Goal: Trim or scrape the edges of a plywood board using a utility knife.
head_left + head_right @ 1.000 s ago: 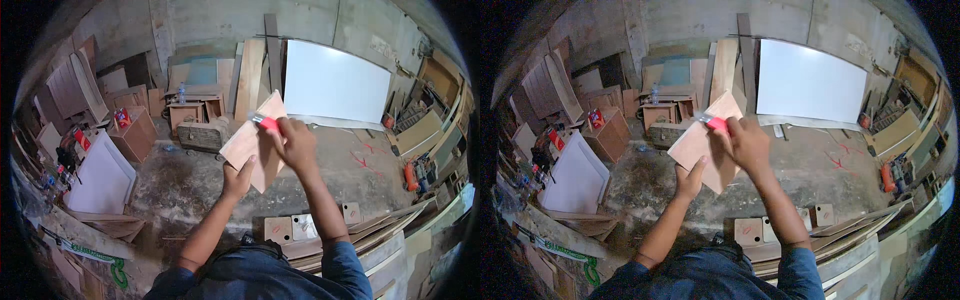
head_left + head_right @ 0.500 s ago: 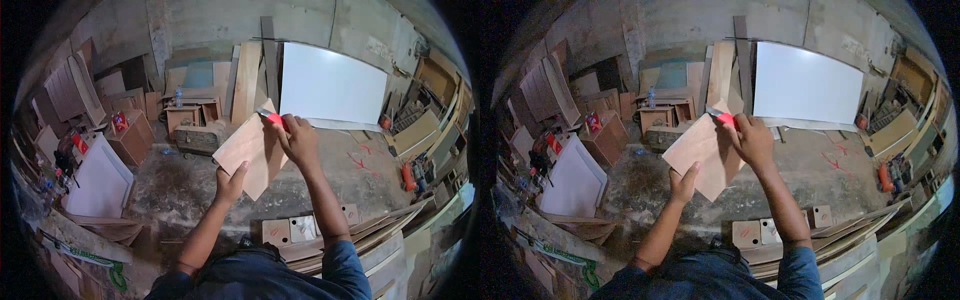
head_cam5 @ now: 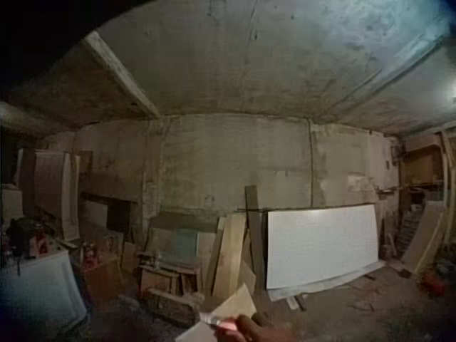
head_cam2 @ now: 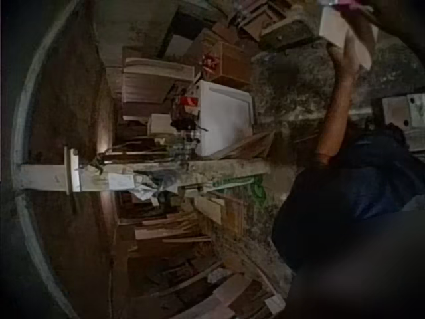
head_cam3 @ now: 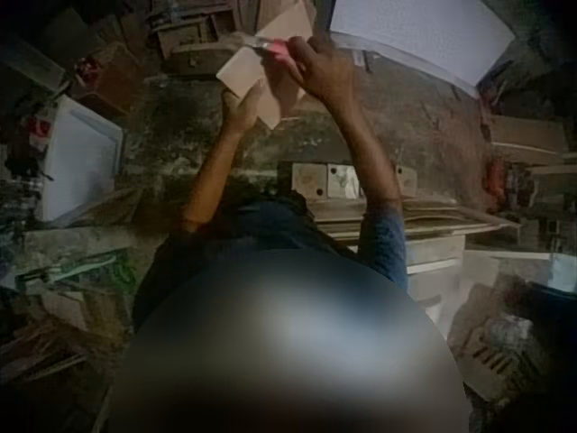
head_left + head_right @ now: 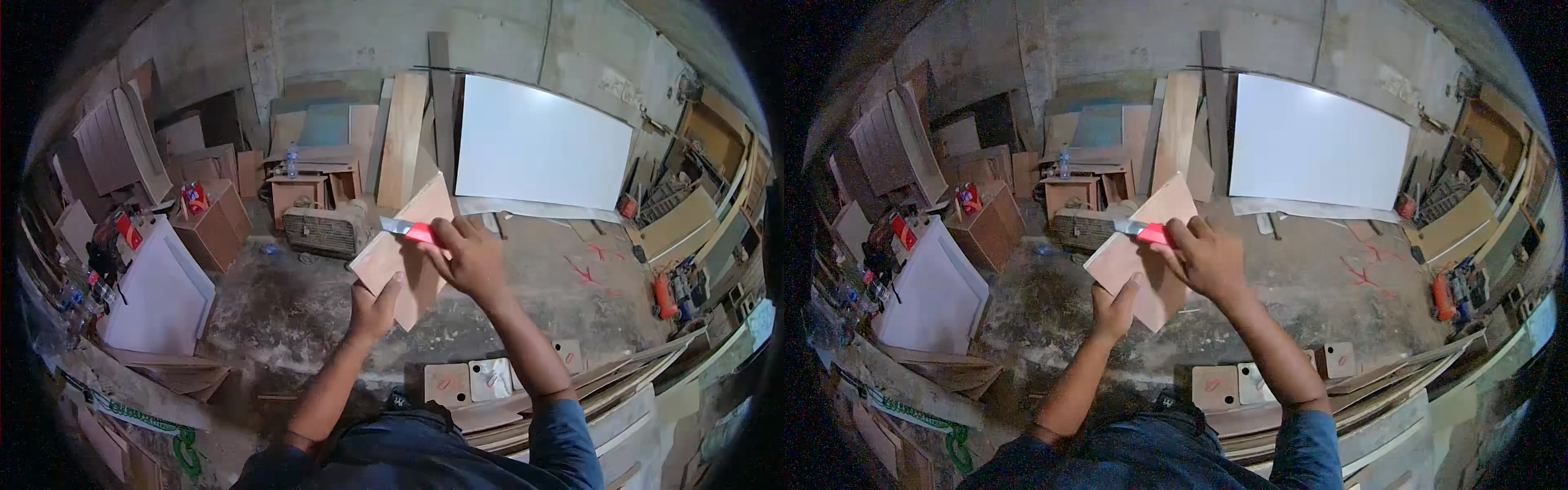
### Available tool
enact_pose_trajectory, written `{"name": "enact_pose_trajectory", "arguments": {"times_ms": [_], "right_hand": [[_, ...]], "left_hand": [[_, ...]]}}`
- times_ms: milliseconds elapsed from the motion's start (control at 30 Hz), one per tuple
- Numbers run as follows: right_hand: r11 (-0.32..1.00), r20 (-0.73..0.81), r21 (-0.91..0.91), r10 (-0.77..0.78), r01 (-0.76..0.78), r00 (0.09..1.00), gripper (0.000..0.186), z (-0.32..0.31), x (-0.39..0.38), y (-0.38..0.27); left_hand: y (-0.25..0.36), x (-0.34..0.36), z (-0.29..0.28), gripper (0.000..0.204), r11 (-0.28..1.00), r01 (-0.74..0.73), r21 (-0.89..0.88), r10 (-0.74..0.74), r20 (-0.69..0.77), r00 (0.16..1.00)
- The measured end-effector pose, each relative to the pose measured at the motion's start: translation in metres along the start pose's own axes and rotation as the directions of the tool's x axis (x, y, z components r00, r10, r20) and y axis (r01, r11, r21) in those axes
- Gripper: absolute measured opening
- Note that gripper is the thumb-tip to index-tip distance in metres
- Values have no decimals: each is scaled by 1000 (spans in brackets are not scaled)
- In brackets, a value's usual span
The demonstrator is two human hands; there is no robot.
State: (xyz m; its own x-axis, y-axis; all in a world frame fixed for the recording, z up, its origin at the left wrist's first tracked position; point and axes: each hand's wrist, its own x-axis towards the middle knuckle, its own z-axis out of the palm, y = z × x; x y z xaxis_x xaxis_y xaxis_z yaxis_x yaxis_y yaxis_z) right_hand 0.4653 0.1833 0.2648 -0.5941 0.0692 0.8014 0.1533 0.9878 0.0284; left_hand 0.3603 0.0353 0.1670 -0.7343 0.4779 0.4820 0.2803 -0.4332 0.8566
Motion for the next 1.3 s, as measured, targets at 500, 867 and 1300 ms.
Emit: {"name": "enact_pose_trajectory", "arguments": {"times_ms": [500, 867, 1300], "right_hand": [[991, 13, 18, 132, -133, 991, 28, -3, -2, 40], [990, 79, 81, 113, -119, 990, 28, -9, 1, 39], [976, 30, 25, 218, -218, 976, 30, -1, 4, 62]], "left_hand": [[13, 0, -6, 33, 906, -221, 360, 201, 92, 975], [1, -3, -16, 33, 872, -287, 397, 275, 88, 957], [28, 3, -16, 40, 741, -499, 448, 470, 185, 863]]}}
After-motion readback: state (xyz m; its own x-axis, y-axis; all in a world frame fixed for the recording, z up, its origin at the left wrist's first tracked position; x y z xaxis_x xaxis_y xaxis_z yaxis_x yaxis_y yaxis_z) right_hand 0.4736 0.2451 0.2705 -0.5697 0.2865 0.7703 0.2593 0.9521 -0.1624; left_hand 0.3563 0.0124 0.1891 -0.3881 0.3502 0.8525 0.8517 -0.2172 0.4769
